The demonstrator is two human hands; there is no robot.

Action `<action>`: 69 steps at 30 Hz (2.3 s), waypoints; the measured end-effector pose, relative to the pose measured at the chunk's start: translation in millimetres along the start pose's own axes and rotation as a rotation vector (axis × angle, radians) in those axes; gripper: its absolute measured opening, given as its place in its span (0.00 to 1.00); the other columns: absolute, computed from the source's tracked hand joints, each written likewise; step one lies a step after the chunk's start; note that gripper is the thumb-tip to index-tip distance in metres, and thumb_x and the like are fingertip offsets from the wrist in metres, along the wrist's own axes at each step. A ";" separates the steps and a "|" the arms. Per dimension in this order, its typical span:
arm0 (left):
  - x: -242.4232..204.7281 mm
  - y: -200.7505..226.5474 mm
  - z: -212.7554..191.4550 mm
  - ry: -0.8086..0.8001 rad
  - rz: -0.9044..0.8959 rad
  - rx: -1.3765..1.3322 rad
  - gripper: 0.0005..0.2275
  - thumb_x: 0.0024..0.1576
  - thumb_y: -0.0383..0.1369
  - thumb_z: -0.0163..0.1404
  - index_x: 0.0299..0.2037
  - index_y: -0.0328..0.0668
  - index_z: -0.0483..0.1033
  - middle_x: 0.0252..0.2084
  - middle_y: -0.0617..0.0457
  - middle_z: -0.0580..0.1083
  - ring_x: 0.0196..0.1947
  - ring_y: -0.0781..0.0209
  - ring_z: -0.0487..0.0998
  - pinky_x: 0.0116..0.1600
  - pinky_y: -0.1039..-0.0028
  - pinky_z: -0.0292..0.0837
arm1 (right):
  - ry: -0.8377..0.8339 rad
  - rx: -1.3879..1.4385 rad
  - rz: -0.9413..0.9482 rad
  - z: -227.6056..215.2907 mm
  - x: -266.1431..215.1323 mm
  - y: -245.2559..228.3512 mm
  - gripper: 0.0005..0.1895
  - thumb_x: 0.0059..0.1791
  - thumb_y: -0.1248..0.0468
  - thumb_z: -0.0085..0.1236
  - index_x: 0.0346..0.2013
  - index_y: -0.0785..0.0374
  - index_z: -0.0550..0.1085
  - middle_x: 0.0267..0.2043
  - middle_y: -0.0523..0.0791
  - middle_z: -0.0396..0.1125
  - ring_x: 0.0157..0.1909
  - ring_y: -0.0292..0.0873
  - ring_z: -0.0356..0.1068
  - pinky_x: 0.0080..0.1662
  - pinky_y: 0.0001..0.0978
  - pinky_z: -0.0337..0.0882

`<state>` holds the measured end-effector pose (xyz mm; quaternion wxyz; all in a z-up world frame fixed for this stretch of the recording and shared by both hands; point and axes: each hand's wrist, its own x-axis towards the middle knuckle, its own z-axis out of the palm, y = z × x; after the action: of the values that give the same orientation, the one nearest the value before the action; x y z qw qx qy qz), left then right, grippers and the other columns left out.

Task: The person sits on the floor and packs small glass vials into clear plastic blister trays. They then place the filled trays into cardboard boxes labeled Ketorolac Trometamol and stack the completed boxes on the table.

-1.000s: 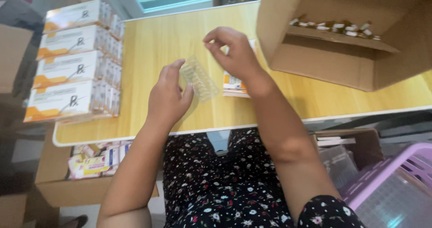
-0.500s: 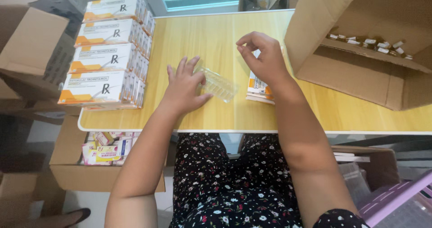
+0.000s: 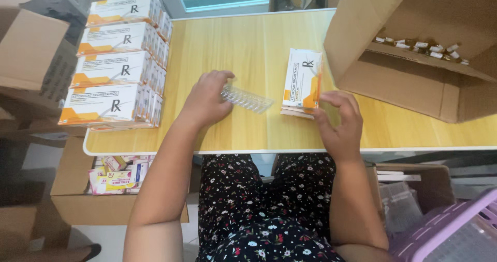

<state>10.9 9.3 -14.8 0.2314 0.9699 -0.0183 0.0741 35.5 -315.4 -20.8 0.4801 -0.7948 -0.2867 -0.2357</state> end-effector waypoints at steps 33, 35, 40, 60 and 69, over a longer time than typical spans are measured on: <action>6.1 54.6 20.3 -0.062 -0.057 0.312 0.28 0.54 0.60 0.52 0.55 0.50 0.76 0.60 0.46 0.70 0.60 0.46 0.66 0.58 0.47 0.58 | 0.035 0.319 0.219 17.0 3.0 -1.7 0.21 0.46 0.68 0.71 0.52 0.68 0.73 0.49 0.49 0.71 0.51 0.44 0.73 0.51 0.35 0.76; 9.4 51.6 22.0 0.018 -0.010 0.302 0.24 0.58 0.57 0.50 0.54 0.49 0.77 0.61 0.45 0.70 0.59 0.45 0.66 0.56 0.46 0.58 | -0.038 -0.183 0.061 13.4 -0.3 -6.0 0.23 0.42 0.63 0.76 0.48 0.66 0.76 0.47 0.51 0.72 0.50 0.53 0.72 0.52 0.41 0.73; 18.4 59.6 25.0 0.109 0.048 0.262 0.23 0.59 0.54 0.52 0.56 0.48 0.76 0.58 0.45 0.71 0.59 0.45 0.68 0.59 0.48 0.59 | 0.169 -0.306 -0.022 -15.3 -6.5 3.7 0.20 0.49 0.62 0.68 0.53 0.65 0.77 0.51 0.52 0.71 0.55 0.59 0.67 0.58 0.48 0.69; 92.6 246.3 135.7 0.018 0.677 0.358 0.36 0.52 0.43 0.56 0.67 0.29 0.59 0.69 0.34 0.60 0.70 0.38 0.59 0.74 0.53 0.51 | -0.099 -0.806 0.194 -109.4 9.7 97.5 0.20 0.53 0.65 0.51 0.60 0.54 0.76 0.65 0.50 0.68 0.69 0.57 0.63 0.68 0.77 0.42; 102.1 239.9 160.6 -0.285 0.488 0.342 0.42 0.55 0.56 0.53 0.71 0.31 0.52 0.75 0.36 0.51 0.73 0.36 0.52 0.73 0.51 0.47 | -0.250 -0.698 0.560 -132.2 31.9 112.8 0.19 0.54 0.58 0.50 0.61 0.47 0.75 0.57 0.50 0.71 0.58 0.56 0.70 0.58 0.54 0.68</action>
<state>116.8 -277.4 -33.8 0.0357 0.9623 -0.2697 -0.0069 122.4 -469.1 -14.4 0.1907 -0.9780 -0.0201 -0.0820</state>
